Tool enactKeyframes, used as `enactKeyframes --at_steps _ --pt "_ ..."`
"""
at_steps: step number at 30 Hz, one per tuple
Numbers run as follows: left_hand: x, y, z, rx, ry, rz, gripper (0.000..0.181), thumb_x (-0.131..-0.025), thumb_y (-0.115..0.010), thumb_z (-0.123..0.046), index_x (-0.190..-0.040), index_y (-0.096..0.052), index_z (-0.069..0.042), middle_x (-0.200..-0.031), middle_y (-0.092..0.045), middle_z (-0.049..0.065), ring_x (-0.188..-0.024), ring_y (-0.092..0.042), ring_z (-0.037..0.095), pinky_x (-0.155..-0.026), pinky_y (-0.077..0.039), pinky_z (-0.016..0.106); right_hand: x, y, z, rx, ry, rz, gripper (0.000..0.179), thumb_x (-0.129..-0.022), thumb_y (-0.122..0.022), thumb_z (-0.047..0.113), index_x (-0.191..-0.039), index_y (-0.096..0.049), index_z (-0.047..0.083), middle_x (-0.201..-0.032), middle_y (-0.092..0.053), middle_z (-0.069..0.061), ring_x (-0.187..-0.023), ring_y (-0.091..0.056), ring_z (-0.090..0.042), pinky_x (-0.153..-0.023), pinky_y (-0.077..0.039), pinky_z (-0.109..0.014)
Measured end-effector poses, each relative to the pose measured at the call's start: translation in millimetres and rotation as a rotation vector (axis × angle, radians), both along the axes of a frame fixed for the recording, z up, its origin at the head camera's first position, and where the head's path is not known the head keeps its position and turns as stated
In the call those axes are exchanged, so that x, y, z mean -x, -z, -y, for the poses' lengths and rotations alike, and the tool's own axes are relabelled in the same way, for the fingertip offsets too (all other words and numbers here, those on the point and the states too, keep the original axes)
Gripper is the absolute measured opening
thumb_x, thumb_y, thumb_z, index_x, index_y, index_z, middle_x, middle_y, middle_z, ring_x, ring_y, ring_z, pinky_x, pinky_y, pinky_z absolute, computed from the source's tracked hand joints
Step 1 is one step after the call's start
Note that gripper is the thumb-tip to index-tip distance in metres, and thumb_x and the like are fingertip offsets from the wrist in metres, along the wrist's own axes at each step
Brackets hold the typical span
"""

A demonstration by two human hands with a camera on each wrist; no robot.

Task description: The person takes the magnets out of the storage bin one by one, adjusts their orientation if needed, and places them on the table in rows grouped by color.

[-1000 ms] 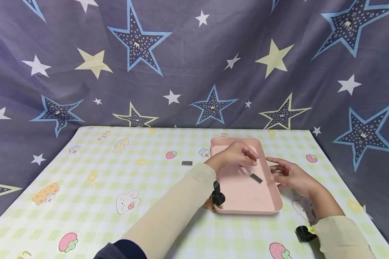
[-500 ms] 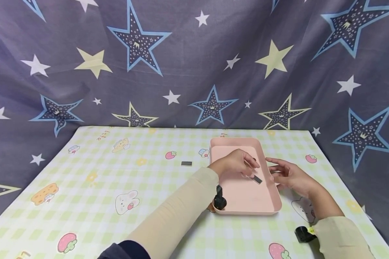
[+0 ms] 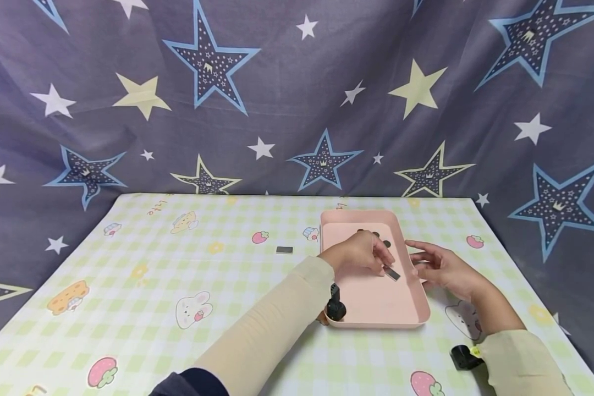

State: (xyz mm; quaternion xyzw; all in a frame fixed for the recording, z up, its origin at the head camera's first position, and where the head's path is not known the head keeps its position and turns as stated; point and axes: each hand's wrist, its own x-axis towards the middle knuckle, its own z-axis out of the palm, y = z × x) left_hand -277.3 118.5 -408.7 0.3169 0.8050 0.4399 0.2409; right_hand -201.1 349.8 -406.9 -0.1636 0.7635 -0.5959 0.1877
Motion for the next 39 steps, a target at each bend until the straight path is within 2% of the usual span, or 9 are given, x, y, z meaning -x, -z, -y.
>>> enactKeyframes --at_steps 6,13,17,34,39 --pt "0.3 0.0 -0.2 0.065 0.041 -0.081 0.022 -0.073 -0.081 0.007 -0.093 -0.077 -0.003 -0.078 -0.073 -0.001 -0.066 -0.063 0.001 -0.066 -0.049 0.011 0.2 1.4 0.1 0.001 0.002 0.003 0.063 -0.097 -0.057 0.002 -0.154 -0.030 0.011 -0.127 -0.054 -0.003 -0.105 -0.064 -0.015 -0.080 -0.057 -0.039" --pt "-1.9 -2.2 0.0 0.107 0.043 -0.078 0.021 -0.072 -0.082 0.008 -0.088 -0.077 -0.004 -0.074 -0.071 -0.003 -0.066 -0.062 0.003 -0.064 -0.049 0.012 1.8 3.8 -0.5 0.027 -0.013 0.020 0.064 -0.097 -0.057 0.002 -0.154 -0.028 0.010 -0.126 -0.055 0.000 -0.106 -0.063 -0.015 -0.081 -0.056 -0.040" --pt "-2.7 -3.6 0.6 0.131 0.055 -0.103 0.023 -0.071 -0.083 0.007 -0.088 -0.077 -0.006 -0.074 -0.069 -0.005 -0.067 -0.060 0.002 -0.064 -0.048 0.011 3.0 4.1 -0.7 0.024 -0.017 0.023 0.064 -0.098 -0.057 0.003 -0.154 -0.027 0.010 -0.126 -0.055 0.000 -0.107 -0.063 -0.014 -0.082 -0.056 -0.040" --pt "-2.9 -4.3 2.7 0.113 0.107 -0.119 0.024 -0.071 -0.080 0.010 -0.089 -0.078 -0.006 -0.074 -0.070 -0.008 -0.068 -0.061 0.001 -0.066 -0.049 0.011 1.2 1.2 -1.7 0.033 -0.027 0.017 0.063 -0.098 -0.055 0.002 -0.155 -0.028 0.013 -0.127 -0.054 0.001 -0.107 -0.063 -0.015 -0.081 -0.056 -0.040" --pt "-1.6 -4.1 3.6 0.065 0.107 -0.088 0.019 -0.075 -0.077 0.010 -0.091 -0.077 -0.002 -0.072 -0.069 -0.004 -0.063 -0.058 0.001 -0.058 -0.048 0.013 2.0 2.9 -1.0 0.018 -0.016 0.008 0.065 -0.098 -0.056 0.003 -0.154 -0.026 0.009 -0.126 -0.054 0.002 -0.107 -0.063 -0.014 -0.081 -0.056 -0.040"
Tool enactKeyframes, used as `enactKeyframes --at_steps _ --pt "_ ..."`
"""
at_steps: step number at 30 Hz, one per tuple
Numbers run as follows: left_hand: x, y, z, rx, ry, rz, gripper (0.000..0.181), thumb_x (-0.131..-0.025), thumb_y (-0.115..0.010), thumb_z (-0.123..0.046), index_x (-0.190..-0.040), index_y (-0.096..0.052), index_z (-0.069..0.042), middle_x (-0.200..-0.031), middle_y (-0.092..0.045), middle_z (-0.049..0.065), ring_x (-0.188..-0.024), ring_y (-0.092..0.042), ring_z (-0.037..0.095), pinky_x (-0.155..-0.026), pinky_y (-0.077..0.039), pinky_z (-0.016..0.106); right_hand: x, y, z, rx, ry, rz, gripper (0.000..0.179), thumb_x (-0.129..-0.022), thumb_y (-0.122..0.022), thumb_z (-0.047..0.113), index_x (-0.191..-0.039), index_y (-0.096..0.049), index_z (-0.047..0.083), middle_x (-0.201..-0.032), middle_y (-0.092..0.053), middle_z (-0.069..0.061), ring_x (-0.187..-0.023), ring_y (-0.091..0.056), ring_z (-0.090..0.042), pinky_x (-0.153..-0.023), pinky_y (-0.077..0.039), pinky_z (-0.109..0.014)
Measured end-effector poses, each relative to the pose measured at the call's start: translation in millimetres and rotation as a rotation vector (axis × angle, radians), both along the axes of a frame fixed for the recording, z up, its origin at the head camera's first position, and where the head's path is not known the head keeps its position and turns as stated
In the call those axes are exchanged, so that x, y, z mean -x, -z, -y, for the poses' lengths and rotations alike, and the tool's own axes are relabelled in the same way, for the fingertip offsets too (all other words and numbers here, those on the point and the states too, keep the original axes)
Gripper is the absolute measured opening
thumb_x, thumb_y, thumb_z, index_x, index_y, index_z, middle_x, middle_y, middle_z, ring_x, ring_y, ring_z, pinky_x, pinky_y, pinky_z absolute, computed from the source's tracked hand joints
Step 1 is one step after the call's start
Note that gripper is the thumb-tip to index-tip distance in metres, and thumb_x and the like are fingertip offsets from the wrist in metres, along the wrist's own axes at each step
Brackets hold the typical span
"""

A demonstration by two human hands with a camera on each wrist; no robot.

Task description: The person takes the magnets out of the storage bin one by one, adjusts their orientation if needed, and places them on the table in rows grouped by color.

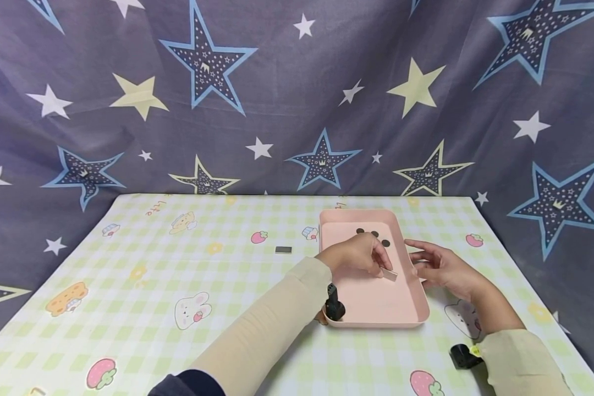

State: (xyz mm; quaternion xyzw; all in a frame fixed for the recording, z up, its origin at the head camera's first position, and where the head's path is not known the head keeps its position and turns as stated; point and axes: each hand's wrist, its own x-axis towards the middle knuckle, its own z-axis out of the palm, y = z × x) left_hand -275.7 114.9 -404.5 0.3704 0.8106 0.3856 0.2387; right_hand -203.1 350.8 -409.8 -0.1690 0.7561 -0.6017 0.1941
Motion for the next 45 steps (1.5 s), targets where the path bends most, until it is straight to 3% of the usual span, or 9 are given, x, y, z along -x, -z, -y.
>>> enactKeyframes --at_steps 5,15,22,27,37,45 --pt "1.3 -0.6 2.6 -0.052 -0.037 0.053 0.017 -0.079 -0.076 0.006 -0.093 -0.077 -0.002 -0.073 -0.068 -0.006 -0.059 -0.054 0.002 -0.051 -0.045 0.017 1.3 0.3 1 -0.008 -0.002 -0.003 0.065 -0.098 -0.057 0.004 -0.155 -0.025 0.008 -0.127 -0.055 0.002 -0.107 -0.063 -0.014 -0.082 -0.056 -0.040" --pt "1.4 -10.1 10.7 -0.111 -0.069 0.136 0.022 -0.081 -0.069 0.010 -0.098 -0.077 -0.001 -0.072 -0.067 -0.004 -0.059 -0.056 0.003 -0.054 -0.053 0.024 2.5 0.2 1 0.007 -0.021 -0.010 0.064 -0.099 -0.055 0.002 -0.155 -0.024 0.008 -0.126 -0.056 0.002 -0.107 -0.063 -0.015 -0.081 -0.056 -0.040" --pt "1.5 -18.0 11.6 -0.136 -0.065 0.114 0.021 -0.083 -0.071 0.006 -0.103 -0.076 -0.001 -0.079 -0.072 0.001 -0.053 -0.052 0.005 -0.051 -0.048 0.019 2.1 -0.8 2 0.022 -0.033 -0.012 0.063 -0.098 -0.054 0.000 -0.154 -0.027 0.009 -0.125 -0.058 0.004 -0.106 -0.064 -0.016 -0.081 -0.057 -0.039" --pt "1.9 -22.1 12.7 -0.151 -0.071 0.106 0.020 -0.083 -0.073 0.003 -0.103 -0.076 -0.001 -0.077 -0.070 -0.003 -0.053 -0.051 0.005 -0.051 -0.046 0.018 1.5 -1.0 1 0.021 -0.044 -0.022 0.062 -0.099 -0.053 -0.001 -0.154 -0.027 0.009 -0.125 -0.058 0.008 -0.108 -0.063 -0.013 -0.082 -0.057 -0.038" --pt "-2.0 -30.3 20.5 -0.149 -0.071 0.083 0.020 -0.082 -0.075 0.002 -0.101 -0.077 -0.003 -0.078 -0.070 -0.005 -0.063 -0.057 0.002 -0.060 -0.055 0.028 -0.6 -0.2 1 -0.016 -0.026 -0.031 0.063 -0.099 -0.054 0.001 -0.154 -0.024 0.006 -0.127 -0.056 0.005 -0.108 -0.062 -0.012 -0.081 -0.057 -0.038" --pt "-3.6 -33.3 31.0 -0.200 -0.071 0.094 0.020 -0.083 -0.074 0.001 -0.102 -0.077 -0.003 -0.077 -0.070 -0.005 -0.065 -0.059 0.004 -0.062 -0.057 0.033 -0.6 -0.6 1 -0.031 -0.021 -0.031 0.062 -0.099 -0.054 0.002 -0.154 -0.026 0.008 -0.127 -0.056 0.001 -0.108 -0.063 -0.011 -0.080 -0.057 -0.038"
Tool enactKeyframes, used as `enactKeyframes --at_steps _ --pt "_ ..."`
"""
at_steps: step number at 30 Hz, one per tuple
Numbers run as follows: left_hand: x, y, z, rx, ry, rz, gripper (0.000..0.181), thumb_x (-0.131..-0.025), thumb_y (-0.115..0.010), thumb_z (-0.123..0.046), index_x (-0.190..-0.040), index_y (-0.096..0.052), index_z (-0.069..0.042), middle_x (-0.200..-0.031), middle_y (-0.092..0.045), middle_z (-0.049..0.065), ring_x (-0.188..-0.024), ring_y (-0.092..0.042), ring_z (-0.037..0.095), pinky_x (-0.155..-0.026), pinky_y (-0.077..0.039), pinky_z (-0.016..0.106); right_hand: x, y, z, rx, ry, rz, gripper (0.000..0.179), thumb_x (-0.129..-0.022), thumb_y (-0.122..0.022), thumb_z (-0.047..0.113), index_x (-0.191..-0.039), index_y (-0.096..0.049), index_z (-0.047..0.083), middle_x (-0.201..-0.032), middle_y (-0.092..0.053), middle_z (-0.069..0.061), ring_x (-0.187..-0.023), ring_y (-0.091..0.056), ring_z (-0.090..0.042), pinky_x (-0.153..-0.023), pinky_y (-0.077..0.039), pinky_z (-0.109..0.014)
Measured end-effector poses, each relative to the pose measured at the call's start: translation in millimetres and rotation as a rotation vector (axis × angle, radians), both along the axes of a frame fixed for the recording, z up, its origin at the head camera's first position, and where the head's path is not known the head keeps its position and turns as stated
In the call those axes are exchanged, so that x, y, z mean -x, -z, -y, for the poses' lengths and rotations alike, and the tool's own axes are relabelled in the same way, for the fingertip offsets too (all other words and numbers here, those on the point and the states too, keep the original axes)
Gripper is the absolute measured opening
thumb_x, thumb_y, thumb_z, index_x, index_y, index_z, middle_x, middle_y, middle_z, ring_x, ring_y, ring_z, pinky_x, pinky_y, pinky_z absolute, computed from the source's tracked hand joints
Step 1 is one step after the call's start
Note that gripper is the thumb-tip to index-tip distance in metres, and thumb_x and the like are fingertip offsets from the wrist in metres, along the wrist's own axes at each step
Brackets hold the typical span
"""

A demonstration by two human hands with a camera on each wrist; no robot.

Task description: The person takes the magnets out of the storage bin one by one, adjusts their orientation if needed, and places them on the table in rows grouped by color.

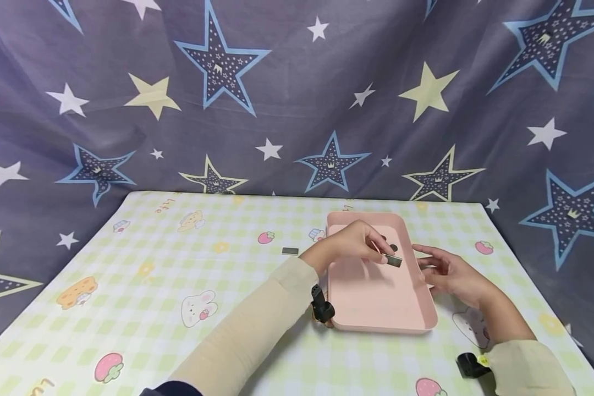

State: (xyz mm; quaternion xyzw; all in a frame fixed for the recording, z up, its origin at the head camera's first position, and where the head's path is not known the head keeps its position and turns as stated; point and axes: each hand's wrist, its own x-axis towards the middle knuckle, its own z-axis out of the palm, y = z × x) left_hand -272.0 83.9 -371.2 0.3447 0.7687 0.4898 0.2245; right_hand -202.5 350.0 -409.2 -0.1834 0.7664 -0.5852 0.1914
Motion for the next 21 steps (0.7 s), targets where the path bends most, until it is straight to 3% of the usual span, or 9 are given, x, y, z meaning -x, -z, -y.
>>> enactKeyframes --at_steps 9,21 --pt "-8.8 -1.6 10.2 -0.051 -0.017 0.010 0.020 -0.083 -0.074 0.002 -0.103 -0.076 0.000 -0.088 -0.072 -0.002 -0.071 -0.064 0.005 -0.063 -0.058 0.034 0.1 0.8 -2 0.030 -0.017 0.018 0.062 -0.099 -0.052 0.001 -0.155 -0.027 0.012 -0.127 -0.056 0.004 -0.107 -0.063 -0.013 -0.081 -0.057 -0.038" --pt "-18.4 -2.1 25.1 -0.137 -0.099 0.065 0.018 -0.081 -0.076 0.002 -0.099 -0.077 -0.001 -0.082 -0.073 0.001 -0.067 -0.064 0.006 -0.062 -0.057 0.034 -1.6 -0.4 1 0.034 -0.016 0.026 0.063 -0.100 -0.052 0.002 -0.155 -0.024 0.010 -0.127 -0.057 0.005 -0.108 -0.063 -0.013 -0.081 -0.057 -0.040"
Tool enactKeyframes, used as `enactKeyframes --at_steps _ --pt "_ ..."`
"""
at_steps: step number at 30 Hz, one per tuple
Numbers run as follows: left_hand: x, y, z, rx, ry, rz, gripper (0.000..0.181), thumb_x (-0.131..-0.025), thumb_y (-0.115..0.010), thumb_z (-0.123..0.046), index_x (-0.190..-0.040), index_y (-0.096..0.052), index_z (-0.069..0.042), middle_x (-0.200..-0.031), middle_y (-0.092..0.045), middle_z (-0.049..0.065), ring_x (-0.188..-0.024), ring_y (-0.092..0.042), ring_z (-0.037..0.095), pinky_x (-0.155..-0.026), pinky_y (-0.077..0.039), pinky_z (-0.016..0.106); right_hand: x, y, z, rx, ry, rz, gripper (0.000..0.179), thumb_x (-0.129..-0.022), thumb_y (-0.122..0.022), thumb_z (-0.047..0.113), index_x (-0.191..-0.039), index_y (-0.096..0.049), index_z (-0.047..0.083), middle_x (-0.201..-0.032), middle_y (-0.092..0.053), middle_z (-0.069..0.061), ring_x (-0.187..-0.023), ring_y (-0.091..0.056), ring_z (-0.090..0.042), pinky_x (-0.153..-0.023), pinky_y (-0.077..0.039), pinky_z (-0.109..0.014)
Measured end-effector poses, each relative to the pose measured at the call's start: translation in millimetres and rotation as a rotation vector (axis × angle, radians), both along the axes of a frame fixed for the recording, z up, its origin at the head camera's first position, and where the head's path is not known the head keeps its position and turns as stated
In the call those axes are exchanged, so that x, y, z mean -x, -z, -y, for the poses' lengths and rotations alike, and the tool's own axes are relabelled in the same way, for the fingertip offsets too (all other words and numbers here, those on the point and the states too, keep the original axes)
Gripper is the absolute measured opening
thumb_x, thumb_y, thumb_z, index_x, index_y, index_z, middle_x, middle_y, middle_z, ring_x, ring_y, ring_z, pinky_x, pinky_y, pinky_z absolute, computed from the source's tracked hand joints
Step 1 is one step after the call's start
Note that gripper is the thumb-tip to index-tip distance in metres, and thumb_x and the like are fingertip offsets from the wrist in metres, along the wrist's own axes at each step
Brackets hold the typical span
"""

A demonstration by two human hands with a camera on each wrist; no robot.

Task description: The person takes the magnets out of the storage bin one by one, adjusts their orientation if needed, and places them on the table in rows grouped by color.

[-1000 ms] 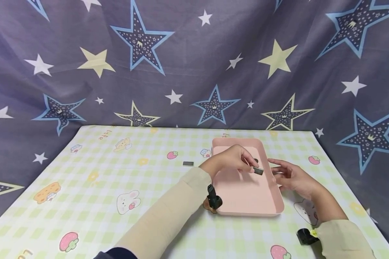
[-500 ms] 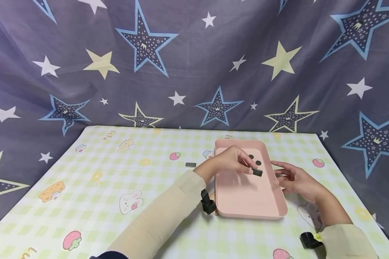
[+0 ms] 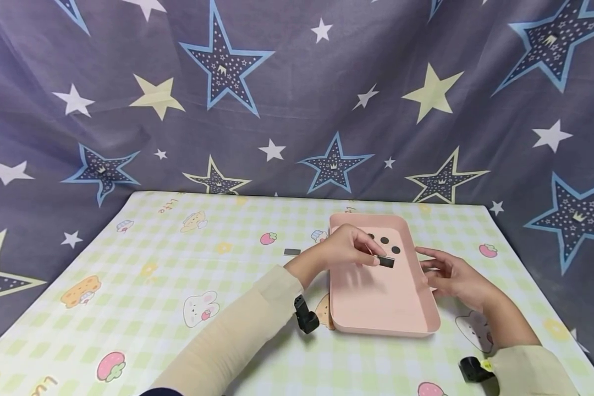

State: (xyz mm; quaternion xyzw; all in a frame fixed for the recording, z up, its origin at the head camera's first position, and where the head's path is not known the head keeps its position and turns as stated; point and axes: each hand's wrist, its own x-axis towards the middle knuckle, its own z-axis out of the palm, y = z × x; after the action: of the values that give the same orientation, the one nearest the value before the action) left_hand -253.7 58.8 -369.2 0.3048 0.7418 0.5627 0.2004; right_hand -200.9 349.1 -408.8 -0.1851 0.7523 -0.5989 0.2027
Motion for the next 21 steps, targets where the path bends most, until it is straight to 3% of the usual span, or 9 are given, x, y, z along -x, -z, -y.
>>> enactKeyframes --at_steps 6,21 --pt "-0.3 1.7 7.5 -0.034 -0.027 -0.010 0.017 -0.082 -0.075 0.002 -0.099 -0.077 -0.002 -0.084 -0.073 0.008 -0.067 -0.062 0.006 -0.058 -0.055 0.027 -0.4 1.1 0 0.017 -0.010 -0.019 0.061 -0.100 -0.050 0.000 -0.155 -0.027 0.013 -0.127 -0.057 0.005 -0.108 -0.063 -0.014 -0.080 -0.057 -0.040" --pt "-6.0 4.4 31.8 -0.059 -0.100 0.022 0.014 -0.082 -0.075 0.001 -0.096 -0.077 0.000 -0.081 -0.073 0.007 -0.063 -0.058 0.007 -0.055 -0.051 0.024 0.3 3.5 -1 0.069 -0.042 -0.025 0.061 -0.100 -0.048 -0.004 -0.154 -0.031 0.018 -0.127 -0.059 0.005 -0.108 -0.063 -0.014 -0.080 -0.057 -0.039"
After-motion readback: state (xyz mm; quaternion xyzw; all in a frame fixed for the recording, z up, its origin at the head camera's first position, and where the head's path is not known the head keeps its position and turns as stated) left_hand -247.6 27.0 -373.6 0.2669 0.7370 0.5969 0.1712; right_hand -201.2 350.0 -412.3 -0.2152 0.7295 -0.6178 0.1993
